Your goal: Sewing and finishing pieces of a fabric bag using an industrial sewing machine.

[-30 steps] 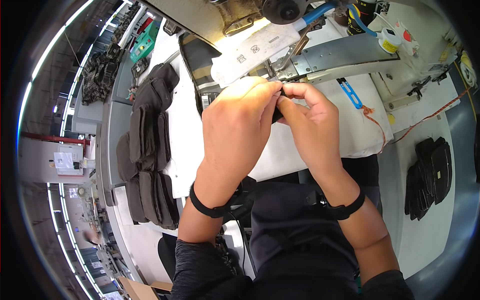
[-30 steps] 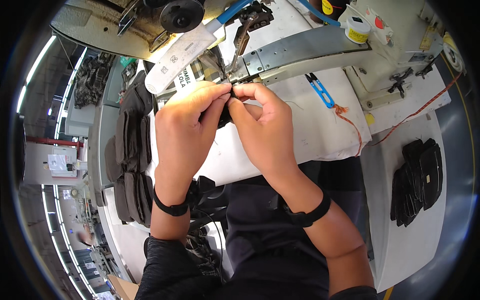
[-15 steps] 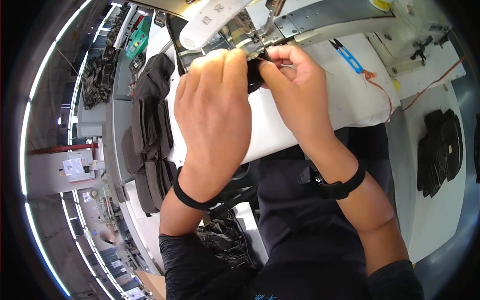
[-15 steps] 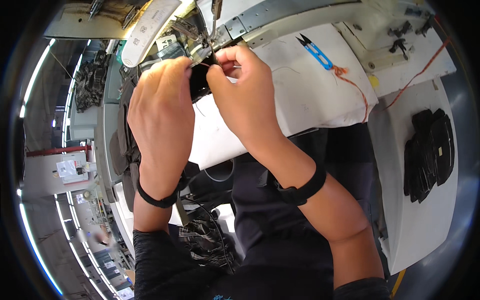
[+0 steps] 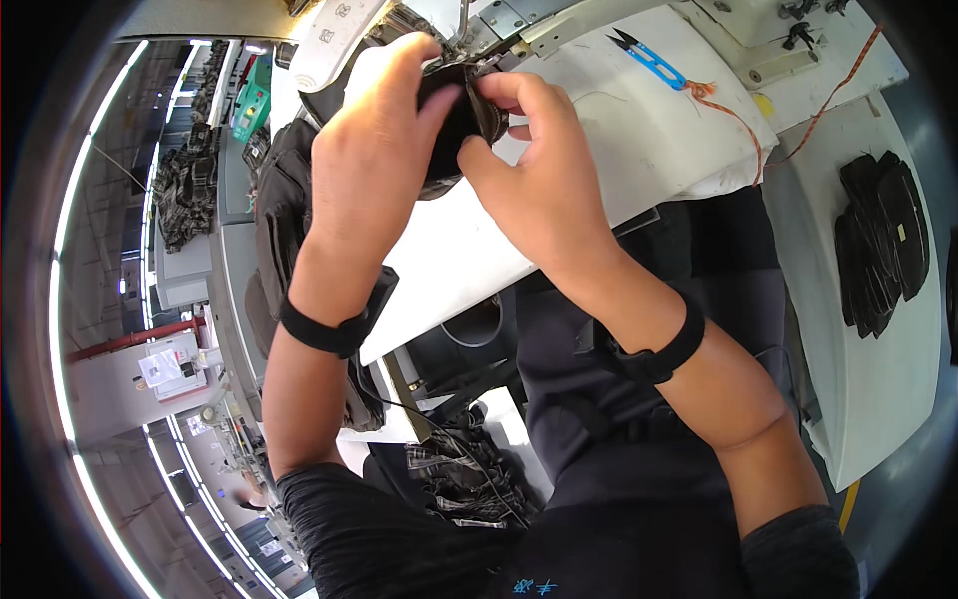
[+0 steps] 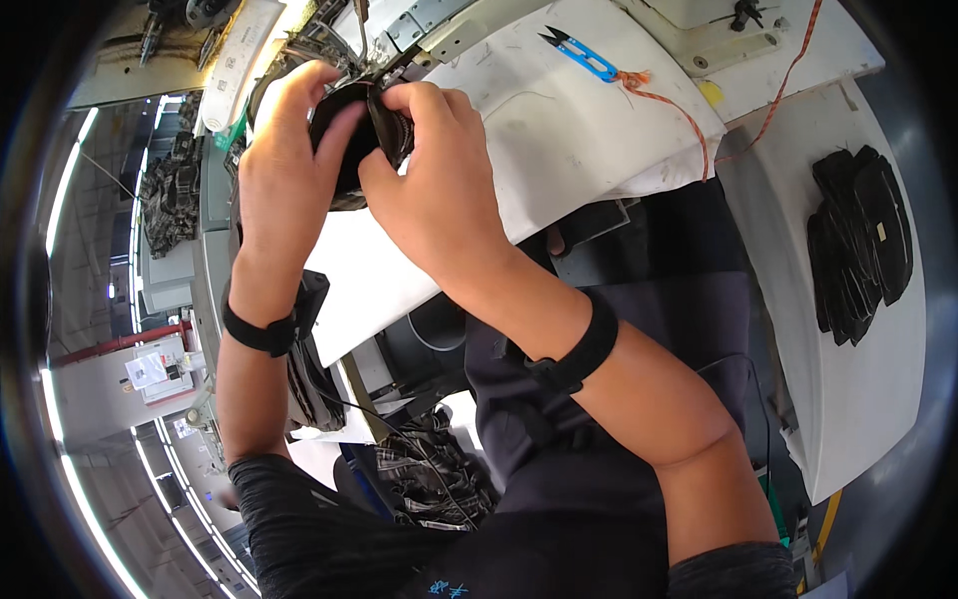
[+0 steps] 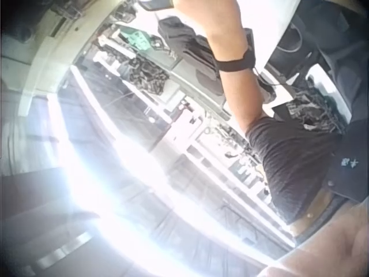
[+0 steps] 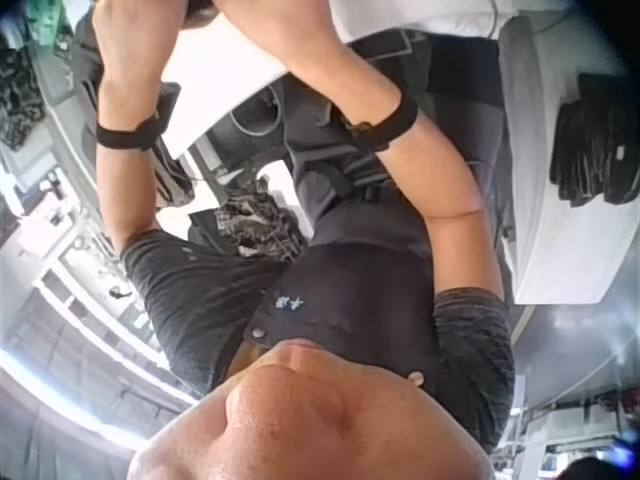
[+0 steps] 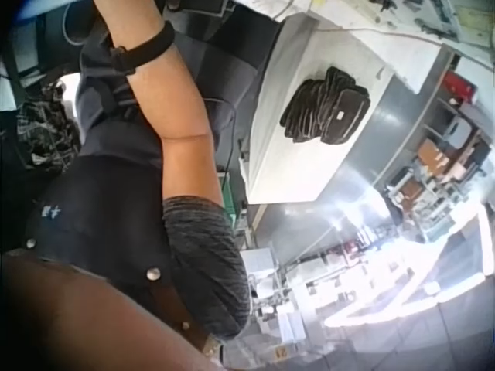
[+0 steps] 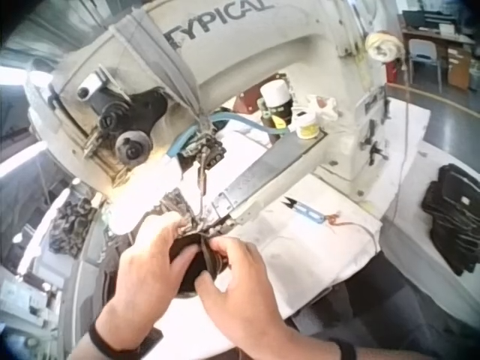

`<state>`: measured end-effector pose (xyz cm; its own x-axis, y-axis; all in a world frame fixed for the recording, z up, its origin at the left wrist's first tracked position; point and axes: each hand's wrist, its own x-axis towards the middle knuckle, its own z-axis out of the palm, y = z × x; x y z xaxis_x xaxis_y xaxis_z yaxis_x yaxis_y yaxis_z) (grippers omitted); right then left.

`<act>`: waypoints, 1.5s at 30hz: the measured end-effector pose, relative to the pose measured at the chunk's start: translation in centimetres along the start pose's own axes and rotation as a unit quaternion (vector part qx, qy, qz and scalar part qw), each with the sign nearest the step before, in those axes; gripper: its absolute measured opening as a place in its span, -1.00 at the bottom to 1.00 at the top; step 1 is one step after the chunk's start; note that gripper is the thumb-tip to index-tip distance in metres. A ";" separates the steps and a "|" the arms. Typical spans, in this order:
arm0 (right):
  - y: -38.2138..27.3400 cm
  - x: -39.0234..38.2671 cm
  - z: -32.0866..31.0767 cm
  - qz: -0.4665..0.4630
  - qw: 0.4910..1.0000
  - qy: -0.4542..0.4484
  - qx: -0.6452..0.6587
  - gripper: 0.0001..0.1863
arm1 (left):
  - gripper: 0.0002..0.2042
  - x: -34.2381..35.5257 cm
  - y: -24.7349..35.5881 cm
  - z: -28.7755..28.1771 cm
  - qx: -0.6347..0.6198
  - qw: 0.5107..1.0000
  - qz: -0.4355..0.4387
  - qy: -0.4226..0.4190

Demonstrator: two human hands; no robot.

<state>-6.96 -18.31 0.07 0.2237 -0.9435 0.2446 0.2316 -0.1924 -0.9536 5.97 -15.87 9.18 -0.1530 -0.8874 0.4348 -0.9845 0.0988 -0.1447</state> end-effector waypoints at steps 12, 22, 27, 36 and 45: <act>-1.4 1.4 -2.8 0.111 0.978 -0.099 0.149 -0.71 | -0.61 0.1 -1.3 -3.6 0.147 0.956 0.255 0.012; -1.1 1.3 -3.7 0.155 0.966 -0.107 0.175 -0.63 | -0.59 -0.4 -1.4 -2.4 0.049 0.970 0.238 0.012; -0.8 1.1 -3.3 0.194 0.946 -0.087 0.244 -0.60 | -0.72 -0.3 -1.2 -1.9 -0.145 0.983 0.106 -0.033; -1.0 2.6 -2.2 0.223 0.932 -0.081 0.272 -0.68 | -0.72 0.5 -2.3 -1.4 -0.126 0.988 0.086 -0.036; -1.5 3.0 -0.8 0.245 0.933 -0.037 0.263 -0.73 | -0.68 0.9 -3.3 -1.3 -0.086 0.992 0.090 -0.019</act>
<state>-7.38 -21.11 2.09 0.4846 -0.8584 -0.1682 0.5117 0.4342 -0.7414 8.97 -16.43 11.26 -0.3277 -0.8645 0.3812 -0.9420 0.3298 -0.0619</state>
